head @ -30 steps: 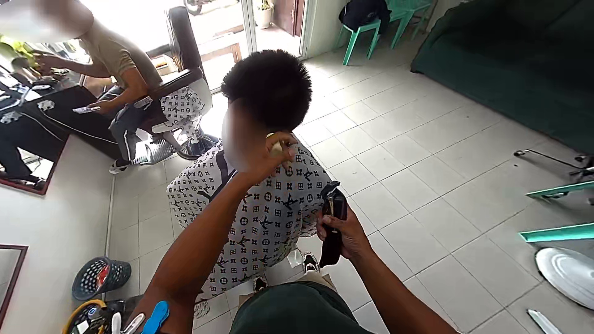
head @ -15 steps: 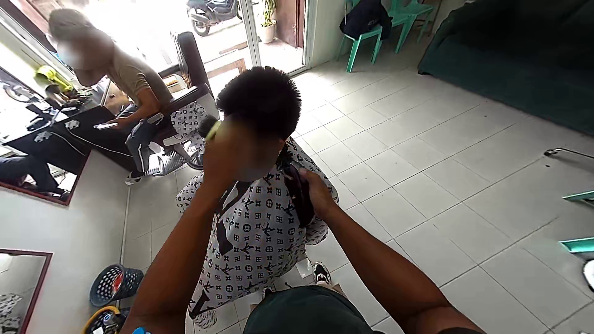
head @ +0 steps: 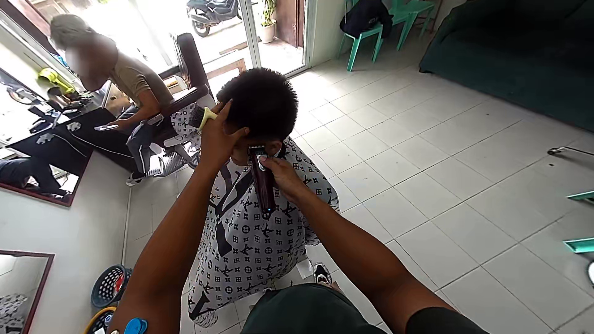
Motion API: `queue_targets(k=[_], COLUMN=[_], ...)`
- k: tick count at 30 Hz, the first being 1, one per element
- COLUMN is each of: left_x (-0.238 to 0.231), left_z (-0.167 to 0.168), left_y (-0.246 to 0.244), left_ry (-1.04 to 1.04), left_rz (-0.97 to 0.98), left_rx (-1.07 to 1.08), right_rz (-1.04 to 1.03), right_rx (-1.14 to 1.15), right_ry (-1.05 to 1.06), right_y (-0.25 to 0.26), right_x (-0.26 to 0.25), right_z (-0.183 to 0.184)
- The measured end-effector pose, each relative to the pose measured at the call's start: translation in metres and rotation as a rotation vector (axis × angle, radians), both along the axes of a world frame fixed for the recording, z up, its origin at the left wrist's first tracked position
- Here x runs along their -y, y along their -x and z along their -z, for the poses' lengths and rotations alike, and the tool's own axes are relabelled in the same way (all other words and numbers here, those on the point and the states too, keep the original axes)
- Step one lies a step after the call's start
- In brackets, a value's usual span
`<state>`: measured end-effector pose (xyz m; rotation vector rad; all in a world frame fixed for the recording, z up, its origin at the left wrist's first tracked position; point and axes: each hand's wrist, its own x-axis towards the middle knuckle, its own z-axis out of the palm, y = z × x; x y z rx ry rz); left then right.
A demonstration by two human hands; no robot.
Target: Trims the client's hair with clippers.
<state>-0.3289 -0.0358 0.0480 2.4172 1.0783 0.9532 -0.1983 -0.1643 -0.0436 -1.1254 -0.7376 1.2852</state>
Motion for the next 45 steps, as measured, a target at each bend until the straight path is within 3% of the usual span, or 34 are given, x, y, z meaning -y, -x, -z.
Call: queue_targets(k=[11, 16, 28, 45], left_x=[-0.001, -0.0033, -0.0013, -0.0045], left_z=[-0.0021, -0.0012, -0.0045, -0.0003], left_y=[0.0004, 0.0006, 0.0021, 0.0023], left_ry=[-0.013, -0.018, -0.005, -0.018], left_rz=[0.009, 0.004, 0.014, 0.021], left_rx=[-0.012, -0.024, -0.036, -0.009], right_rz=[0.019, -0.023, 0.032, 0.032], right_rx=[-0.004, -0.002, 0.156, 0.075], right_ry=[-0.092, -0.022, -0.075, -0.115], right_y=[-0.001, -0.0014, 0.0062, 0.0011], right_x=[-0.0006, -0.0012, 0.0005, -0.0013], right_z=[0.0009, 0.0004, -0.0012, -0.0002])
